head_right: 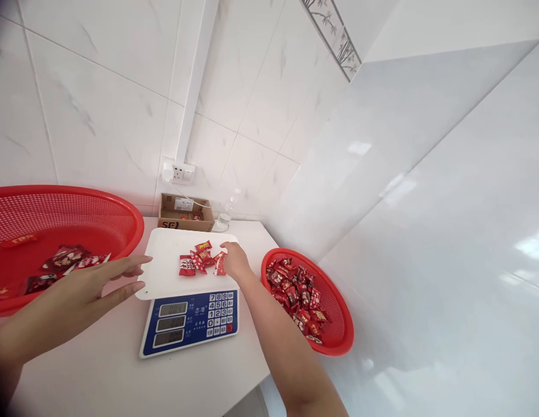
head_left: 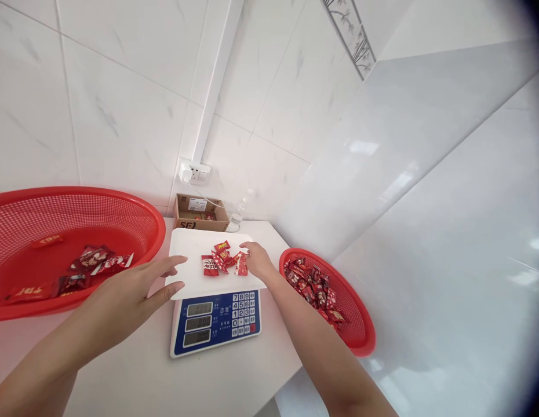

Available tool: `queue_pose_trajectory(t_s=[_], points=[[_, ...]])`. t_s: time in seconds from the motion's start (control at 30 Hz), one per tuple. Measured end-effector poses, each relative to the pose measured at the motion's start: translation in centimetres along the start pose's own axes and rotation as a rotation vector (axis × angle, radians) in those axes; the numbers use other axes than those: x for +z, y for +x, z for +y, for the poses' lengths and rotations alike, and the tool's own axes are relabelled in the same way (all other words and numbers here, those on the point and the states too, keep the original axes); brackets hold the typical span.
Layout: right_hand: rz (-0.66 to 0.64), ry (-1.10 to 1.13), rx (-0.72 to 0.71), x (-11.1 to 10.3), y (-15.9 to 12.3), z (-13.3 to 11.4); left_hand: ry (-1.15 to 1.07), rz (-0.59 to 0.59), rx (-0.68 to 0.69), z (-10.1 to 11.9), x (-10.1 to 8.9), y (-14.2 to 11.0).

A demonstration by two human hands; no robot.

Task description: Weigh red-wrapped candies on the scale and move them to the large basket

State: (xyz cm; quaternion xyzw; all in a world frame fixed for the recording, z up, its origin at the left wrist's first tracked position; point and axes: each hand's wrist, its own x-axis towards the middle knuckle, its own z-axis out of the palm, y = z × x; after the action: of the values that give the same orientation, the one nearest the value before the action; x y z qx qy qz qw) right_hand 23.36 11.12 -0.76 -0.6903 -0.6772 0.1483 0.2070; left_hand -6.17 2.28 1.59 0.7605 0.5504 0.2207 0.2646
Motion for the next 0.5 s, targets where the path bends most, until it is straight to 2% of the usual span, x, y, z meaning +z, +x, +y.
queue_pose_trajectory(t_s=[0.2, 0.37, 0.5], points=[[-0.005, -0.084, -0.006, 0.1, -0.4, -0.9, -0.007, 0.0, 0.006, 0.1, 0.1, 0.1], [-0.035, -0.057, -0.052, 1.4, -0.6, -2.7, -0.012, -0.005, 0.016, 0.1, 0.1, 0.1], [-0.028, -0.017, -0.031, 2.2, -0.3, -2.6, -0.025, -0.01, -0.001, 0.4, -0.1, -0.2]])
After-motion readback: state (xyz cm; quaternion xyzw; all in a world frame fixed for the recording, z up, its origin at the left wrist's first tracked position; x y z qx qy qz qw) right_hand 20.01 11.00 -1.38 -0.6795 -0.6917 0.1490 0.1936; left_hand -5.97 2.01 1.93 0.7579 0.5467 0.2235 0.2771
